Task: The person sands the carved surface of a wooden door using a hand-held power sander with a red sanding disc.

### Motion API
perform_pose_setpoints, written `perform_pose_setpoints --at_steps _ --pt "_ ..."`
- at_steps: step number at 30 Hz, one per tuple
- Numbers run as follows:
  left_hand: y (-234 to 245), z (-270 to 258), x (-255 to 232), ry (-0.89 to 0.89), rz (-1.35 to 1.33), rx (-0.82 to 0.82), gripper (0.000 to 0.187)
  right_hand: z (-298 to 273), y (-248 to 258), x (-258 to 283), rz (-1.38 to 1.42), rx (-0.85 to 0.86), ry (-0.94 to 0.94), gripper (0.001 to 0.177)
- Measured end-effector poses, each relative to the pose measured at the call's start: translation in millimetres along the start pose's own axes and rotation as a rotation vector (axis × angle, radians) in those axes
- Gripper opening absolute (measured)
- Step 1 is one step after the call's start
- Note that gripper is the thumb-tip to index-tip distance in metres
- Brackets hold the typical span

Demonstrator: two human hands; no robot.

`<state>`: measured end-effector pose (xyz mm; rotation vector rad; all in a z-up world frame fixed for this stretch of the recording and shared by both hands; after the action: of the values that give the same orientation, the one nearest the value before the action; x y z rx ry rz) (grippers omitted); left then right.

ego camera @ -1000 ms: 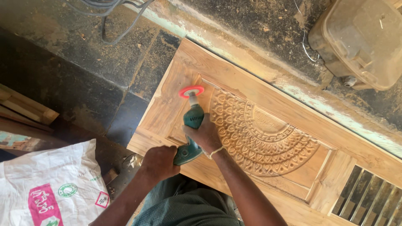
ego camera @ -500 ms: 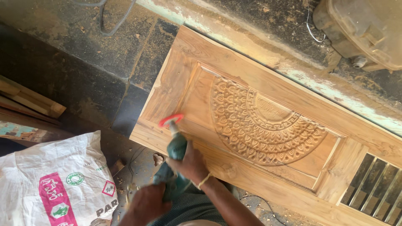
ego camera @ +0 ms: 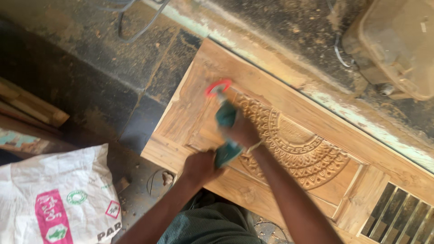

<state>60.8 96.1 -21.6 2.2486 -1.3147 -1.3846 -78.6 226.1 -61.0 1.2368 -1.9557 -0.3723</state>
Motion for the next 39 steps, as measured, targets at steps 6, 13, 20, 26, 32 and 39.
perform_pose_setpoints --at_steps 6,13,20,26,32,39 --pt "-14.6 13.1 7.5 -0.007 -0.071 -0.002 0.070 8.0 3.9 1.4 -0.077 -0.063 0.087 0.085" --pt "-139.6 -36.7 -2.6 0.046 -0.412 -0.152 0.068 -65.3 -37.5 -14.1 -0.348 0.029 0.229 0.082" --pt "-158.8 -86.6 3.4 0.081 -0.391 -0.109 0.069 -103.8 -64.7 -6.1 -0.434 0.114 0.185 0.088" --pt "-100.6 -130.9 -3.0 0.134 -0.373 0.008 0.065 -125.2 -73.8 -2.5 -0.337 0.162 0.043 0.083" --pt "-56.4 -166.9 -1.7 0.227 -0.191 0.283 0.063 -155.8 -92.0 -17.3 -0.041 0.215 -0.008 0.078" --pt "-60.3 -195.2 -4.4 0.148 -0.221 0.270 0.069 -198.5 -116.0 -43.4 0.301 0.262 0.000 0.068"
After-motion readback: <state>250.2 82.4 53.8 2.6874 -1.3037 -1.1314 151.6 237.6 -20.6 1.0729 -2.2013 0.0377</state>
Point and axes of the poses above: each hand's wrist, its own z-axis towards the middle knuckle, its own y-axis out of the back of the hand, x = y × z, the point moved 1 cm from there along z, towards the middle knuckle, and after that the axes turned 14 degrees about -y, right-handed, at the moved point
